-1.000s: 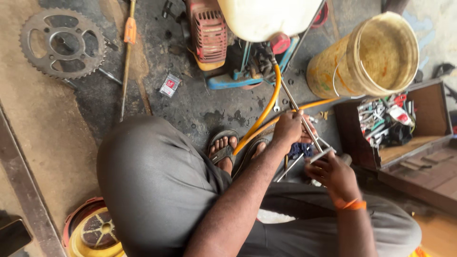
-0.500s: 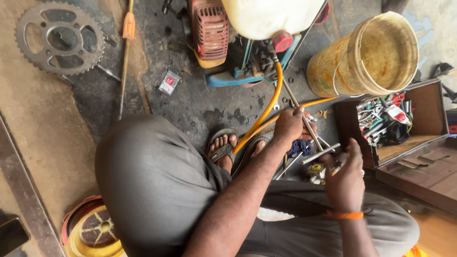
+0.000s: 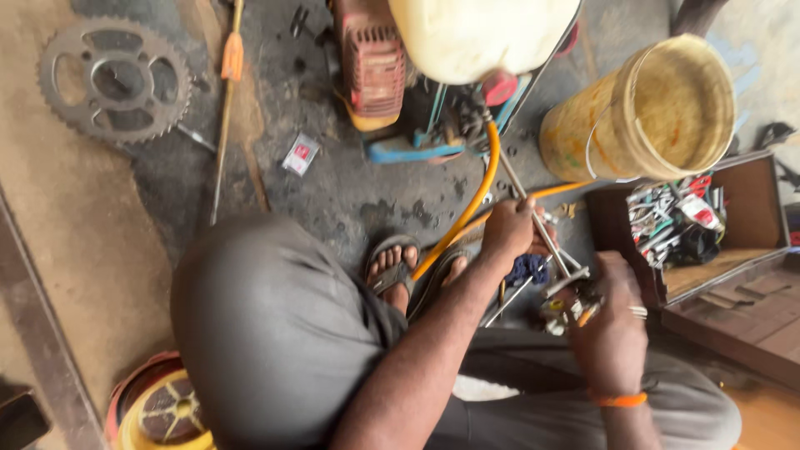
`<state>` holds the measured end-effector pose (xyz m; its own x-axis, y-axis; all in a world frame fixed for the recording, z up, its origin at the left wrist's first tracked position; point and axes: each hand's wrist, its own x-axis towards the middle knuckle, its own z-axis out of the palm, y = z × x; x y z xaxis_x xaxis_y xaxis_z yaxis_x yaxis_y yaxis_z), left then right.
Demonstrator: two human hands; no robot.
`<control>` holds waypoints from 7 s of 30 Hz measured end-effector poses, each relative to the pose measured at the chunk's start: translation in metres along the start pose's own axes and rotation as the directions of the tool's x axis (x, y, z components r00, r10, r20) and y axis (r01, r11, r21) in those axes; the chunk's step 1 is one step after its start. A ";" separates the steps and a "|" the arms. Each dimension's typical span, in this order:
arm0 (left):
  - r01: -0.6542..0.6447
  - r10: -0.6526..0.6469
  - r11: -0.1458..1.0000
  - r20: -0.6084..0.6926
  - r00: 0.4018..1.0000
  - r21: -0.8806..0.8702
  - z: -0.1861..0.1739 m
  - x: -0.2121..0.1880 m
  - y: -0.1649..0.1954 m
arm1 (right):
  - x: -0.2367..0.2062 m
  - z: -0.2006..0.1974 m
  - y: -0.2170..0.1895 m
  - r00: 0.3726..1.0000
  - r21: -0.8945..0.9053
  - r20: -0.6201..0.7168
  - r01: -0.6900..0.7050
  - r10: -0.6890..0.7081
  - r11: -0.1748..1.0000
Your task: The person sits on the floor and cleans a metal fitting with a cloth. They then attach a yellow hose to a pump assembly and use a wrench to tighten the connection. The person continues to adjust the hose and fittings on the pump.
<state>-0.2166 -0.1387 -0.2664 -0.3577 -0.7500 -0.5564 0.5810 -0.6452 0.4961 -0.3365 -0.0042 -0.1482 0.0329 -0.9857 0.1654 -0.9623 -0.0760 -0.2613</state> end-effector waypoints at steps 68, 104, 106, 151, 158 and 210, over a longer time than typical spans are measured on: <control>-0.039 0.068 0.991 -0.227 0.972 0.129 -0.028 -0.043 0.036 | 0.026 0.039 -0.094 0.980 -0.130 0.165 -0.087 0.108 0.988; 0.021 -0.012 0.999 -0.189 0.982 0.047 -0.030 -0.032 0.026 | 0.003 0.023 -0.068 0.788 0.396 0.237 -0.612 0.568 0.684; 0.012 -0.022 0.997 -0.146 0.989 -0.072 -0.031 -0.030 0.025 | 0.020 0.025 -0.052 0.462 0.614 0.678 -0.784 0.572 -0.095; 0.011 -0.014 1.000 -0.185 0.983 -0.016 -0.036 -0.028 0.028 | 0.014 0.030 -0.037 0.447 0.566 0.719 -0.821 0.532 -0.076; 0.007 -0.017 0.999 -0.176 0.984 -0.053 -0.030 -0.027 0.029 | -0.022 0.019 -0.069 0.996 -0.195 0.049 0.077 -0.069 0.978; 0.050 0.394 0.380 -0.210 0.895 0.924 -0.034 -0.079 0.116 | 0.039 0.037 -0.071 0.945 -0.360 0.233 0.304 -0.230 0.882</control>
<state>-0.0962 -0.1488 -0.1873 0.0625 -0.8944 -0.4429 -0.4722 -0.4174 0.7764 -0.2569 -0.0431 -0.1581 0.3158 -0.9488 -0.0051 -0.9361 -0.3124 0.1617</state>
